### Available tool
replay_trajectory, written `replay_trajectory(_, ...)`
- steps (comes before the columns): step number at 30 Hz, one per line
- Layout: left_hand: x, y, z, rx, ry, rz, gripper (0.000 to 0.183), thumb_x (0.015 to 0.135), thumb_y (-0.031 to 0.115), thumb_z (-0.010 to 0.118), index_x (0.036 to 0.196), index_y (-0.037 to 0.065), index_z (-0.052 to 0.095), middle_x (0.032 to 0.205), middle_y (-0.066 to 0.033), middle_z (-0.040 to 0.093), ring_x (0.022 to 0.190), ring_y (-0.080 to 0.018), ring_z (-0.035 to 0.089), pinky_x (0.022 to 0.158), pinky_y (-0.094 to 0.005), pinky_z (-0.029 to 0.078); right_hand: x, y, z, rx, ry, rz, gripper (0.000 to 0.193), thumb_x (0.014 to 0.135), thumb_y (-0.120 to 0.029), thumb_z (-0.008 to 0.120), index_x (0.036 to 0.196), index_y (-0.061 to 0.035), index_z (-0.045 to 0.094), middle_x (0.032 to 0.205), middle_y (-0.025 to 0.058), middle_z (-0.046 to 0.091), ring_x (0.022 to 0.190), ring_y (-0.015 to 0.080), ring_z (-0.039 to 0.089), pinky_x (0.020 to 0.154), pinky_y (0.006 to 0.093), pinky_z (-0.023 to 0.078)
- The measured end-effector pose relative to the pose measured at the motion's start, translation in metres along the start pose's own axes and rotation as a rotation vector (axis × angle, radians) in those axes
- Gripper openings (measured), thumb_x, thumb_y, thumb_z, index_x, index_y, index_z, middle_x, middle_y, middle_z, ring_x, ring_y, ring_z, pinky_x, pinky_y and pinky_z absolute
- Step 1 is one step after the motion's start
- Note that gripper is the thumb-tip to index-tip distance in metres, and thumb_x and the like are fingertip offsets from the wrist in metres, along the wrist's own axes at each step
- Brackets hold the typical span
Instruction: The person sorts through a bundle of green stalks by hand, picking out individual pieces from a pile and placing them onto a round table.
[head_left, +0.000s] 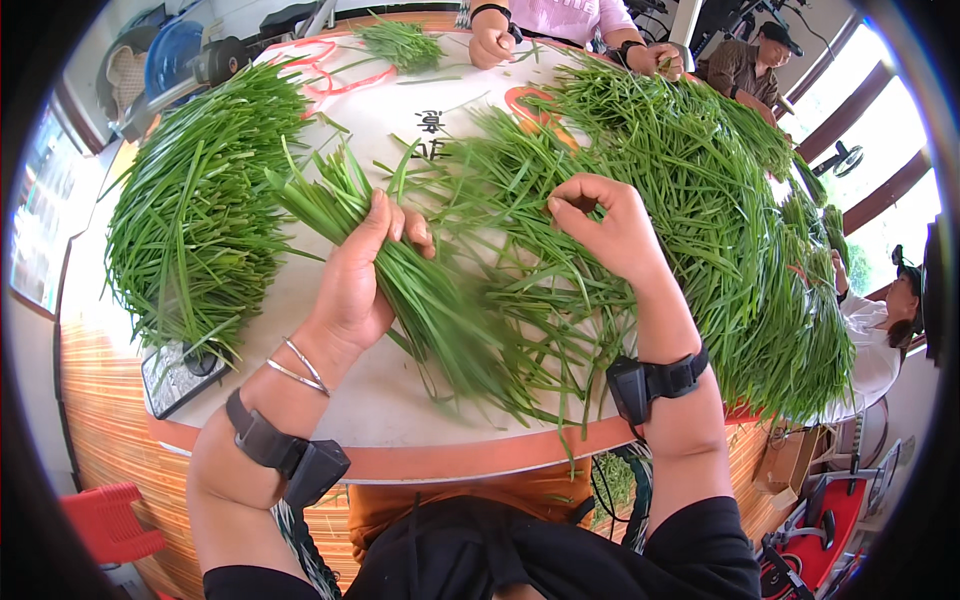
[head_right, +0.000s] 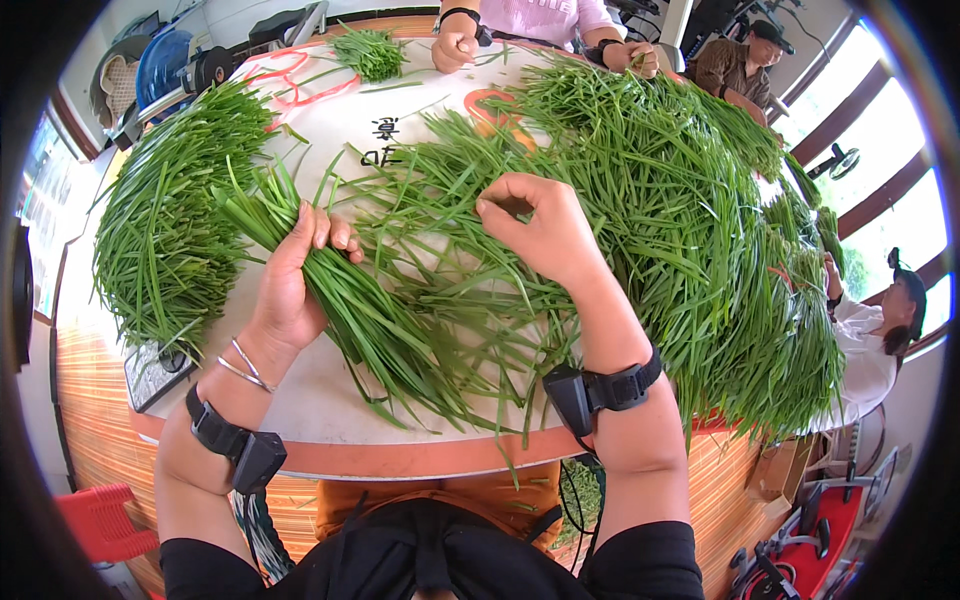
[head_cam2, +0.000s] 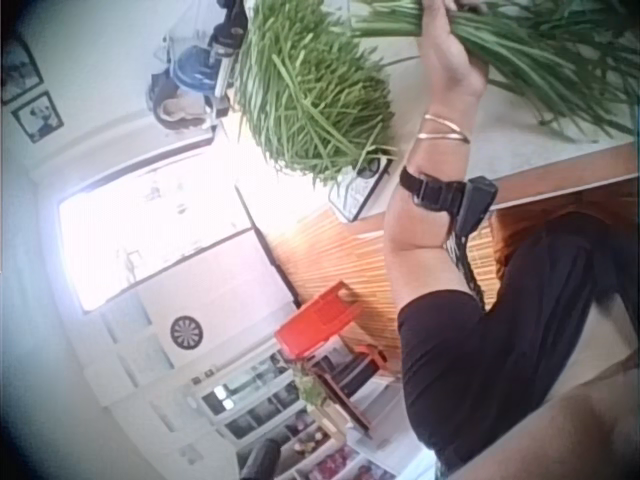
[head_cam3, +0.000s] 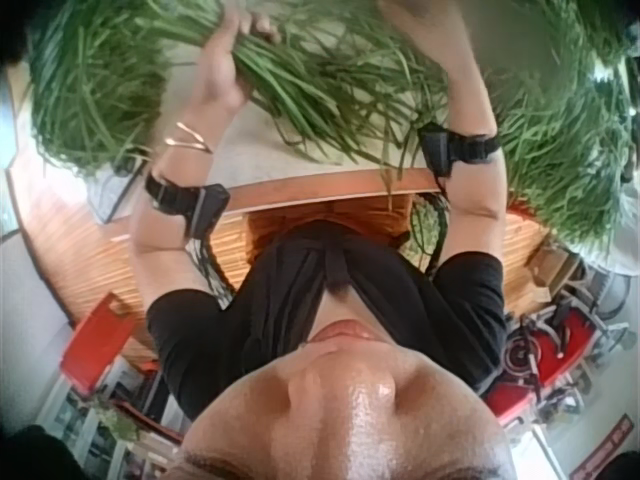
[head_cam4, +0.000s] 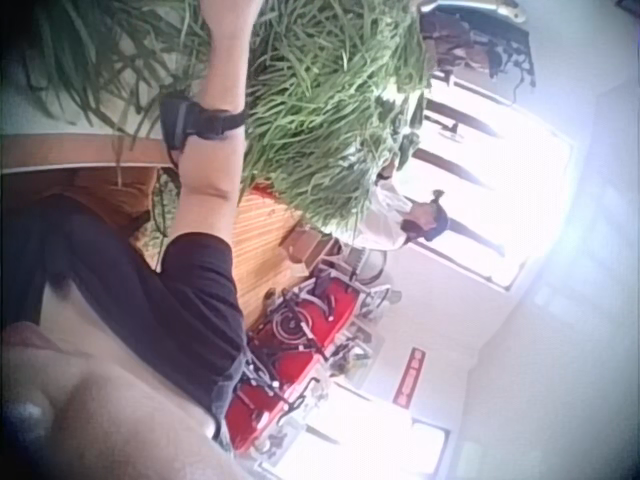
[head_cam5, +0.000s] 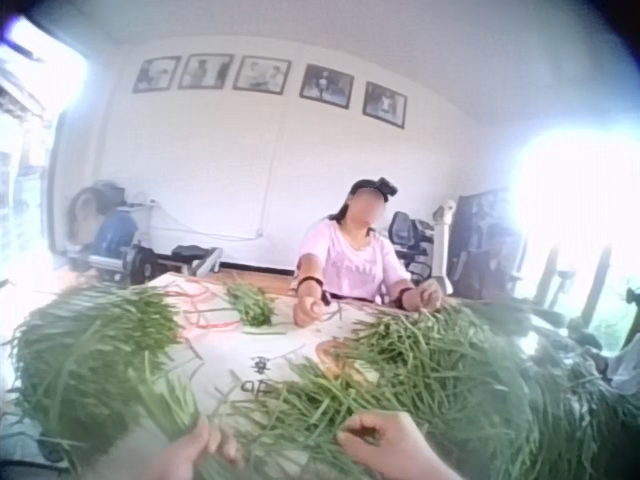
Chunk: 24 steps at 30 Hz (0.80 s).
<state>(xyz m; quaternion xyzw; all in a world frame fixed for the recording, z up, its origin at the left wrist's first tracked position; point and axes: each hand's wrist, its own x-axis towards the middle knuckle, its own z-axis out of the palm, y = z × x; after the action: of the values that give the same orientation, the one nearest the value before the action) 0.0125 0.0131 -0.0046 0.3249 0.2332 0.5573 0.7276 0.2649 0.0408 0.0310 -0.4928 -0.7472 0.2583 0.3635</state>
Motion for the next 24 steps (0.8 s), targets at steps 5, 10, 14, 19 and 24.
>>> replay_trajectory(5, -0.004, 0.0, 0.004, 0.021, -0.044, -0.018, 0.034, 0.095, 0.037, 0.044, 0.072, 0.012, 0.04, 0.076, -0.0024, 0.049, 0.076, -0.0162, 0.048, 0.074, -0.0292, 0.042, 0.002, 0.0, 0.014, 0.074, 0.241, 0.051, 0.014, 0.077, -0.012, 0.061, 0.081, 0.0021, 0.064, 0.067, 0.0025, 0.061, 0.059, 0.006, 0.052, 0.057, 0.022, 0.043)
replay_trajectory(10, -0.003, 0.005, 0.003, 0.028, -0.018, 0.008, 0.035, 0.095, 0.038, 0.045, 0.072, 0.012, 0.041, 0.073, -0.0019, 0.047, 0.076, -0.0158, 0.048, 0.075, -0.0299, 0.042, 0.002, 0.004, -0.014, 0.629, 0.123, 0.059, 0.016, 0.08, -0.01, 0.063, 0.09, 0.0028, 0.065, 0.077, 0.0036, 0.064, 0.067, 0.008, 0.056, 0.063, 0.0219, 0.044)
replay_trajectory(14, -0.002, 0.003, 0.002, 0.098, 0.032, 0.058, 0.033, 0.095, 0.036, 0.043, 0.072, 0.012, 0.041, 0.065, 0.0007, 0.042, 0.07, -0.0142, 0.047, 0.074, -0.0308, 0.042, -0.005, -0.007, -0.045, 0.436, -0.413, -0.139, 0.017, 0.082, -0.012, 0.062, 0.09, 0.0027, 0.066, 0.087, 0.0079, 0.067, 0.079, 0.0128, 0.061, 0.074, 0.025, 0.046)
replay_trajectory(19, -0.004, 0.003, 0.01, 0.036, -0.022, -0.087, 0.026, 0.096, 0.033, 0.043, 0.081, 0.012, 0.042, 0.058, 0.0053, 0.032, 0.049, -0.005, 0.033, 0.058, -0.0228, 0.038, 0.004, 0.028, -0.032, -0.214, 0.143, 0.132, 0.028, 0.078, -0.022, 0.066, 0.092, 0.0015, 0.064, 0.078, 0.0078, 0.064, 0.069, 0.0146, 0.058, 0.068, 0.0284, 0.047)
replay_trajectory(24, -0.005, 0.005, 0.011, 0.036, 0.022, -0.105, 0.018, 0.095, 0.029, 0.046, 0.091, 0.012, 0.049, 0.057, 0.0061, 0.031, 0.048, -0.0047, 0.032, 0.054, -0.0217, 0.034, 0.009, 0.039, 0.001, -0.729, 0.082, 0.124, 0.043, 0.071, -0.032, 0.07, 0.104, -0.0047, 0.061, 0.105, 0.0143, 0.059, 0.095, 0.0279, 0.057, 0.082, 0.0397, 0.047)
